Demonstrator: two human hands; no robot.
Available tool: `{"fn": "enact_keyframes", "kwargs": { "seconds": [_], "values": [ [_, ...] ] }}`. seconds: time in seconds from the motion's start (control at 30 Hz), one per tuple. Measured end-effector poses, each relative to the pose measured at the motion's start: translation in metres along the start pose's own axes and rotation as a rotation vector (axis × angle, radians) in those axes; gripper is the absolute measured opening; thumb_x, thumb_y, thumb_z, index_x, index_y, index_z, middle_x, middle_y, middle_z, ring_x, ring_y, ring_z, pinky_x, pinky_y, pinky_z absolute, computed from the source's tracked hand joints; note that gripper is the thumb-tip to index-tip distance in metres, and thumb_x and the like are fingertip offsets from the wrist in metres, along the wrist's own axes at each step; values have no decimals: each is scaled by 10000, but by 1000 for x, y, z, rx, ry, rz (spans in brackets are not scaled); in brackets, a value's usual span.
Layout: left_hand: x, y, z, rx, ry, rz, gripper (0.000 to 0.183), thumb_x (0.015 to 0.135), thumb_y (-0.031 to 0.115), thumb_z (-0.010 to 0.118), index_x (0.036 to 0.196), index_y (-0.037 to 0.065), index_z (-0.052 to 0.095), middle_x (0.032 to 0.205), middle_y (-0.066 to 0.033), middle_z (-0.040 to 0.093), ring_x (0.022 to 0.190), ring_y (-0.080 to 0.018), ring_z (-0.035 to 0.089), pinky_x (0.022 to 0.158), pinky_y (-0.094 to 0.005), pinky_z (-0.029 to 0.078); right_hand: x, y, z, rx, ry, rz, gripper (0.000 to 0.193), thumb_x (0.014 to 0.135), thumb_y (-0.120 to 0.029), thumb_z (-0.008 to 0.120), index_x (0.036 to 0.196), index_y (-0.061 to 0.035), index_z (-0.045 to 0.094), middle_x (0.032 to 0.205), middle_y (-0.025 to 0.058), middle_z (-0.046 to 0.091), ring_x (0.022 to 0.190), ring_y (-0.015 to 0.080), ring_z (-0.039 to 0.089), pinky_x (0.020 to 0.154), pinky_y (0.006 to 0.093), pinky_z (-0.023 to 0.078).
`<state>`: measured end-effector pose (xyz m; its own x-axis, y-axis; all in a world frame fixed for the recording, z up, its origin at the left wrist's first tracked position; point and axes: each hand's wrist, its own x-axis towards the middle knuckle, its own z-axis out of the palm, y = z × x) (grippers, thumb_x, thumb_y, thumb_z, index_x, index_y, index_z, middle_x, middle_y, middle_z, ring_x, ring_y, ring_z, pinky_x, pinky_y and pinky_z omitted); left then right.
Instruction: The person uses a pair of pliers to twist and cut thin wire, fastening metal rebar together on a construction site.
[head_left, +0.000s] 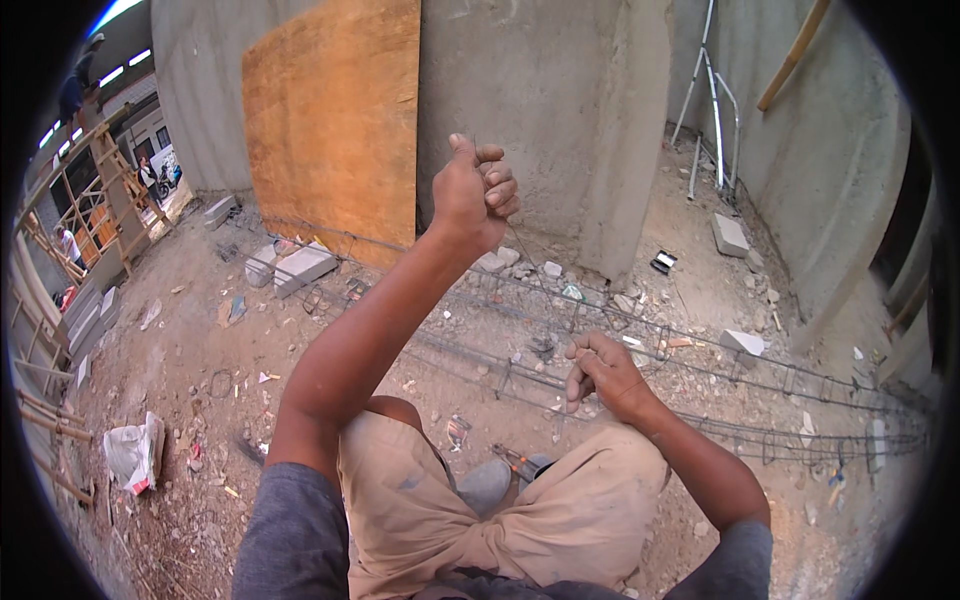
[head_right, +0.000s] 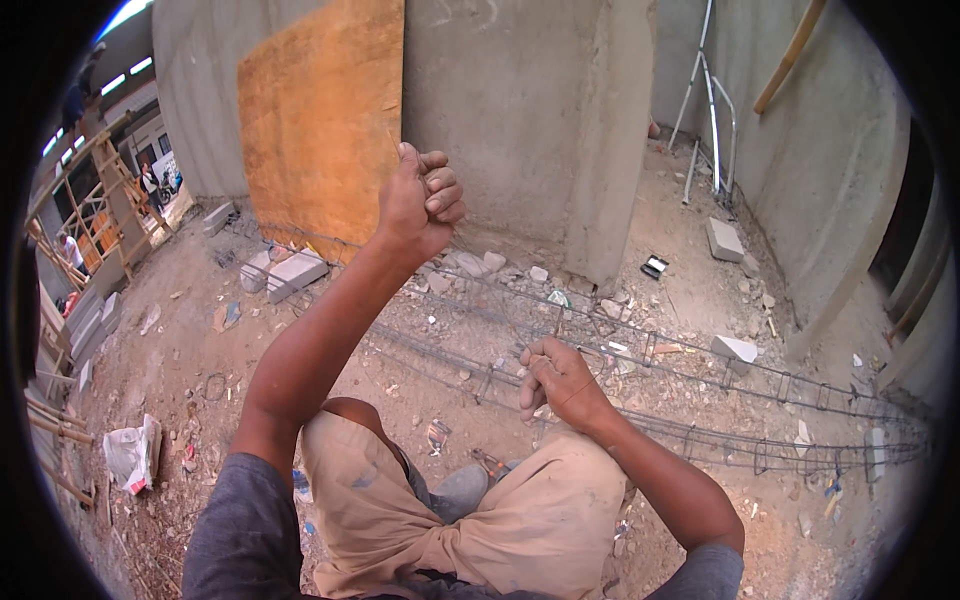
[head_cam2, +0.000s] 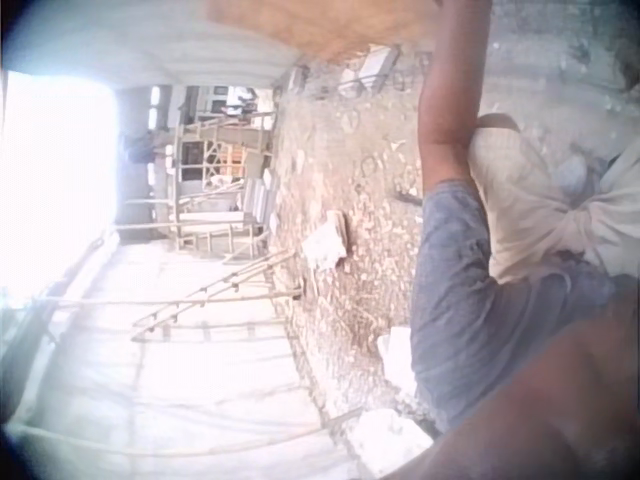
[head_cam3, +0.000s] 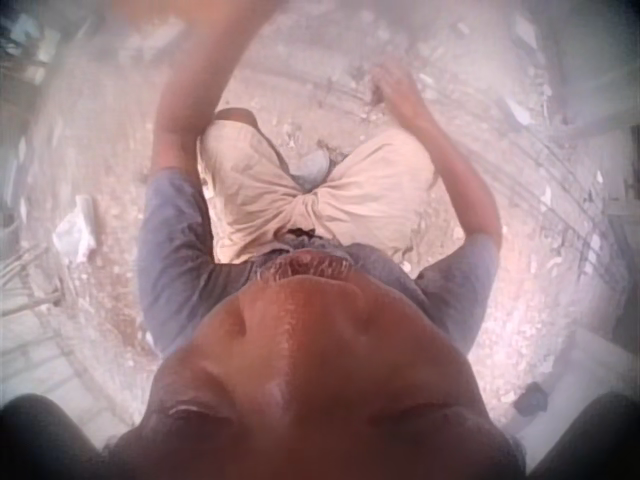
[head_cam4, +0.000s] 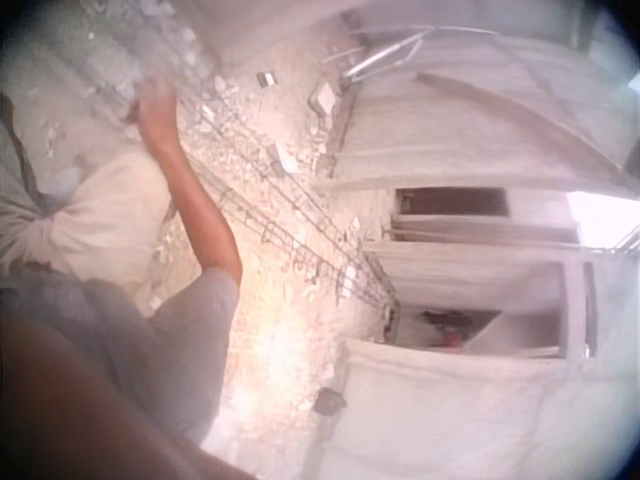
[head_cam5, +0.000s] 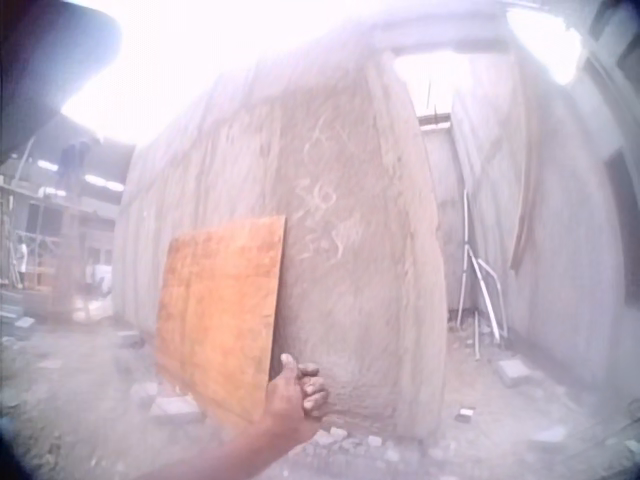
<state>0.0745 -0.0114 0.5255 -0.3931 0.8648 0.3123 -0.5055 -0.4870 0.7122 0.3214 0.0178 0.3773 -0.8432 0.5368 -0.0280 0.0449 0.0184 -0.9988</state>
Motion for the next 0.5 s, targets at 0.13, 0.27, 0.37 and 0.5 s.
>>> {"fn": "enact_keyframes", "kwargs": {
  "seconds": [0.13, 0.27, 0.37, 0.5],
  "values": [
    [-1, 1, -5, 188, 72, 112, 472, 980, 591, 383, 881, 131, 428, 573, 27, 347, 417, -73, 299, 380, -236, 228, 14, -20, -3, -426, 76, -196, 257, 987, -190, 499, 1117, 30, 526, 855, 128, 668, 781, 174, 666, 719, 307, 526],
    [-16, -15, -7, 352, -29, 143, 458, 975, 577, 415, 868, 132, 412, 580, 32, 348, 428, -55, 287, 370, -218, 203, 42, -86, -27, -477, 412, -522, 334, 939, -199, 601, 1190, 21, 627, 926, 103, 676, 870, 134, 634, 743, 293, 500],
    [-25, -29, -6, 482, -118, 166, 453, 982, 564, 408, 890, 120, 419, 598, 33, 369, 448, -40, 299, 379, -211, 216, 62, -119, -17, -431, 364, -615, 274, 906, -196, 656, 1074, 16, 702, 937, 98, 677, 836, 128, 623, 733, 279, 501],
    [-32, -40, -5, 636, -134, 259, 458, 998, 541, 380, 951, 89, 442, 624, 38, 388, 482, -29, 319, 387, -216, 227, 81, -120, 18, -146, 237, -671, 207, 861, -121, 710, 1017, 15, 723, 935, 92, 679, 808, 129, 634, 705, 262, 514]
  ]
}}
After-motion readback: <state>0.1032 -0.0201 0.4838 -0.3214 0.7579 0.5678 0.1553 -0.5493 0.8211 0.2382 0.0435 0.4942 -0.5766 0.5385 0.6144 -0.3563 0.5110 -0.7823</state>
